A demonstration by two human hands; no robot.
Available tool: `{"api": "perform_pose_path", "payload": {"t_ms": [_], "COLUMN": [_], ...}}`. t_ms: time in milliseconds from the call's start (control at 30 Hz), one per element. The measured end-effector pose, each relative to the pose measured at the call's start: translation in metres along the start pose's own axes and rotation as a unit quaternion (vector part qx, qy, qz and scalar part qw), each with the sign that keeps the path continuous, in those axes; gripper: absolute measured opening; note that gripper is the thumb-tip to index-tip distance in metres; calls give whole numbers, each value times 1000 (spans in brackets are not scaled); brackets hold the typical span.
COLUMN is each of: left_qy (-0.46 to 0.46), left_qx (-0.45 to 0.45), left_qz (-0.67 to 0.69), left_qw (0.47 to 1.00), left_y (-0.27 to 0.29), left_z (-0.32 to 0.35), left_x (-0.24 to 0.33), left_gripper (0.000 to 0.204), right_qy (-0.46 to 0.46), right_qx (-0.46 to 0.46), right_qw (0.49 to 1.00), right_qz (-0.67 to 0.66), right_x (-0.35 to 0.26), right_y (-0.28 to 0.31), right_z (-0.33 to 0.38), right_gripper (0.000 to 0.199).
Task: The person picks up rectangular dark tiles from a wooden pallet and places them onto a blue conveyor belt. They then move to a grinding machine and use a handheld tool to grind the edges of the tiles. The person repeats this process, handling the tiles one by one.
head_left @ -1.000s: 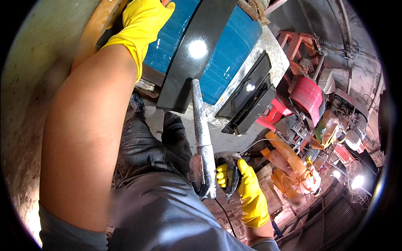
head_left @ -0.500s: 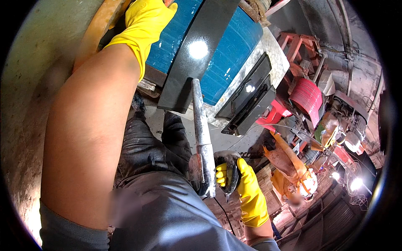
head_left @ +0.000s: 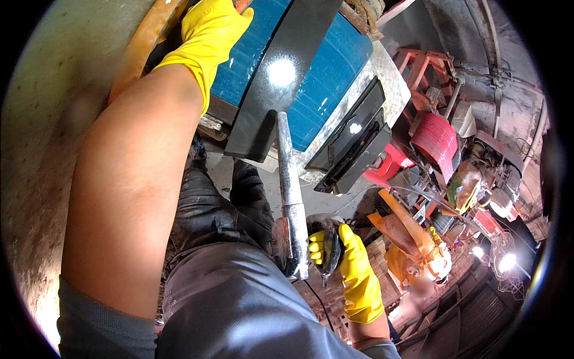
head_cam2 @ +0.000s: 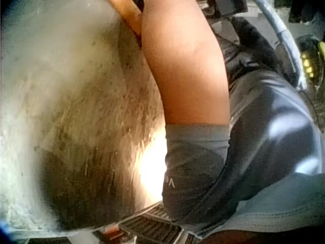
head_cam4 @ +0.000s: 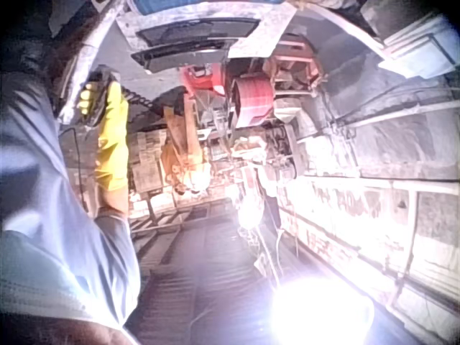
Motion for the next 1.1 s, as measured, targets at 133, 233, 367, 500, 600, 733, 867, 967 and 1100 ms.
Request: {"api": "perform_pose_path", "payload": {"t_ms": [133, 233, 367, 500, 600, 733, 867, 967, 1100], "left_qy": [16, 13, 3, -5, -18, 16, 50, 73, 75], "left_qx": [-14, -13, -5, -6, -3, -33, -74, -71, -65], "left_qz": [13, 20, -7, 33, 5, -64, -62, -73, -80], "left_qw": [1000, 1000, 1000, 999, 1000, 997, 994, 992, 992], "left_y": [-1, -3, -8, -14, -19, -29, -19, -10, 1], "left_z": [-1, -1, -3, -5, -8, 6, 26, 26, 33], "left_x": [-1, -2, 0, -5, -12, -59, -79, -82, -74], "left_gripper": [36, 36, 36, 38, 47, 82, 89, 83, 77], "right_qy": [11, 17, 26, 39, 46, 57, 58, 68, 73], "right_qx": [-1, -3, 1, 5, 4, 12, 13, 1, -1], "right_qw": [1000, 1000, 1000, 998, 995, 992, 991, 982, 974], "right_qz": [17, 14, 18, 41, 83, 111, 122, 178, 216], "right_x": [-5, -8, -6, -10, -20, -22, -25, -37, -46], "right_y": [-3, -5, -2, -3, -9, 1, 5, -2, -2], "right_z": [0, 0, 2, 4, 3, -2, -6, -5, -5], "right_gripper": [65, 64, 62, 60, 58, 57, 58, 59, 61]}}
Point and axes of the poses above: each hand's wrist, its own z-axis away from the middle knuckle, its own y-axis out of the back of the hand, x = y × z, the point moved 10 cm from there along -z, towards the middle knuckle, and after that the axes turned 13 degrees about y, right-handed, at the moved point
